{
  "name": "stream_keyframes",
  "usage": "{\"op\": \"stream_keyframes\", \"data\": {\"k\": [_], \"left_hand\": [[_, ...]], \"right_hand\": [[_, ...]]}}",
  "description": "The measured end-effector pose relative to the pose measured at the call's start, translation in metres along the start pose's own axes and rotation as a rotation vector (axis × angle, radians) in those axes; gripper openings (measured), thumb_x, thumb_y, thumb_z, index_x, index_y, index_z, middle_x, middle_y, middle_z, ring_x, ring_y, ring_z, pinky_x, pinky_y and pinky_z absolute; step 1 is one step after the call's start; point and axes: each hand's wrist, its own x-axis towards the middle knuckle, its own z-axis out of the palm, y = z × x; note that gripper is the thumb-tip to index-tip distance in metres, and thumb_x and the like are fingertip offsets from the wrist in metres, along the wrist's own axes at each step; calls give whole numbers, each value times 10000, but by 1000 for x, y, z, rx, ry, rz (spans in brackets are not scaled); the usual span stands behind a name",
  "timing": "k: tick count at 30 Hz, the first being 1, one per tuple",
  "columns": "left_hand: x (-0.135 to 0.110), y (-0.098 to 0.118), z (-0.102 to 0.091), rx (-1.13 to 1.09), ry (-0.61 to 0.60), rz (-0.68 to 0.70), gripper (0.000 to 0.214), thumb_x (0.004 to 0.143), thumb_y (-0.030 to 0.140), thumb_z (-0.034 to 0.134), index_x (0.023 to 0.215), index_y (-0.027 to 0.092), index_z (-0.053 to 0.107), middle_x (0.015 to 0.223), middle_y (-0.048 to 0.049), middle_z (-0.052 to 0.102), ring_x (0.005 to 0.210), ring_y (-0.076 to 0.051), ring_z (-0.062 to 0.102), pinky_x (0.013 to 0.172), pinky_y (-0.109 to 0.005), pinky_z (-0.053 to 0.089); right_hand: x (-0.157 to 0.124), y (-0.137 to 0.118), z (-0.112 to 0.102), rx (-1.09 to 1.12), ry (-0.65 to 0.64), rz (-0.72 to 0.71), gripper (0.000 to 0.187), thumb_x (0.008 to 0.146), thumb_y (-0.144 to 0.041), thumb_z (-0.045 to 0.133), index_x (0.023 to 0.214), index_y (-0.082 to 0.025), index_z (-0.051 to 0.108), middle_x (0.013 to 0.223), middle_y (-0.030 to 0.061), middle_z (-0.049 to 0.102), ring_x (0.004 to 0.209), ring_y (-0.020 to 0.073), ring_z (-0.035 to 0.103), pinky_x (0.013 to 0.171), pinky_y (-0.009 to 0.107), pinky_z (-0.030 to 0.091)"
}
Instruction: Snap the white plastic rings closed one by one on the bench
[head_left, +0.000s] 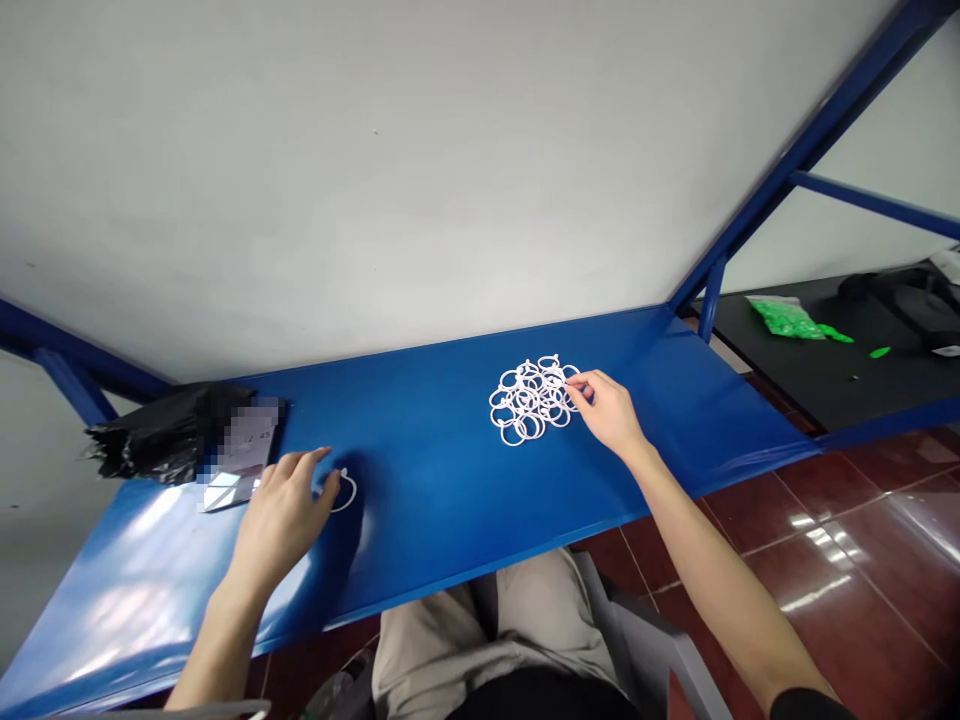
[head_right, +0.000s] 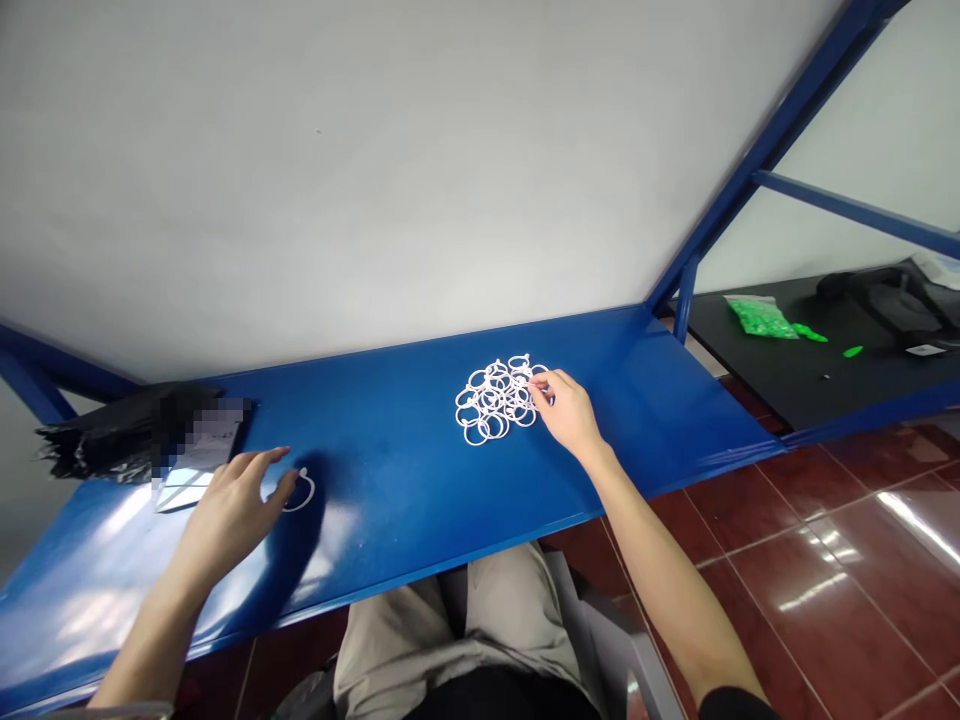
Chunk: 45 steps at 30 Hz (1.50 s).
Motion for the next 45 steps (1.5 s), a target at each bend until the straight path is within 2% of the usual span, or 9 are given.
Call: {"op": "stream_keyframes", "data": {"k": [4, 10, 15, 21, 29, 34, 38, 40, 45], "left_hand": [[-8, 4, 11, -12, -40, -69, 426, 944, 524, 413, 1071, 209, 668, 1029, -129, 722, 938, -325, 660, 862, -429, 508], [16, 41, 11, -253, -60, -196, 339, 894, 534, 502, 984, 242, 650, 892, -61, 758, 774, -251, 691, 686, -328, 488], [48, 76, 15, -553, -22, -129, 321, 869, 556, 583, 973, 256, 628, 823, -31, 770, 726, -215, 701, 674, -296, 477], [83, 118, 29, -819, -62, -27, 286, 883, 509, 602, 979, 239, 609, 783, -17, 751, 627, -167, 661, 644, -277, 478], [88, 146, 52, -1085, -44, -70, 330, 848, 487, 693, 1039, 221, 659, 811, -14, 716, 654, -145, 629, 637, -259, 502], [81, 144, 52, -1236, -73, -161, 345, 802, 492, 749, 983, 199, 728, 865, -39, 745, 673, -145, 648, 622, -262, 525], [81, 142, 44, -1367, -13, -236, 348, 769, 476, 784, 951, 181, 751, 922, -61, 765, 659, -136, 646, 652, -280, 548], [81, 140, 40, -1417, 24, -266, 356, 753, 467, 803, 950, 175, 755, 898, -59, 767, 655, -135, 646, 668, -287, 553], [79, 141, 34, -1461, 54, -307, 359, 725, 465, 831, 924, 173, 767, 877, -57, 769, 662, -136, 643, 649, -282, 547]], "right_hand": [[-4, -5, -1, 9, -77, -15, 164, 966, -303, 580, 917, -214, 709, 923, 57, 710, 731, 180, 642, 701, 320, 540], [-12, -11, 10, 3, -191, -162, 162, 994, -300, 575, 964, -229, 718, 982, 63, 709, 949, 229, 635, 822, 379, 542], [-22, -5, 19, -14, -120, -172, 165, 1000, -306, 579, 1015, -221, 720, 1047, 80, 673, 1002, 242, 603, 830, 394, 551], [-30, -1, 26, -26, -57, -174, 178, 1011, -309, 562, 1014, -217, 714, 1035, 84, 660, 988, 247, 594, 826, 412, 558], [-32, -5, 23, -15, 49, -210, 165, 1007, -274, 562, 1043, -222, 714, 1007, 89, 677, 963, 249, 609, 823, 424, 556], [-19, -42, 34, 44, 65, -298, 148, 990, -246, 583, 1029, -238, 725, 975, 82, 715, 948, 247, 645, 822, 426, 561], [-1, -90, 64, 165, -108, -346, 211, 1001, -282, 588, 1188, -232, 673, 1096, 78, 742, 1031, 240, 676, 908, 429, 565], [5, -108, 81, 211, -186, -298, 313, 994, -322, 610, 1287, -214, 620, 1043, 75, 756, 972, 231, 702, 845, 398, 589], [7, -122, 107, 233, -129, -330, 277, 1059, -248, 469, 1253, -240, 665, 1044, 77, 762, 915, 208, 707, 811, 354, 587]]}}
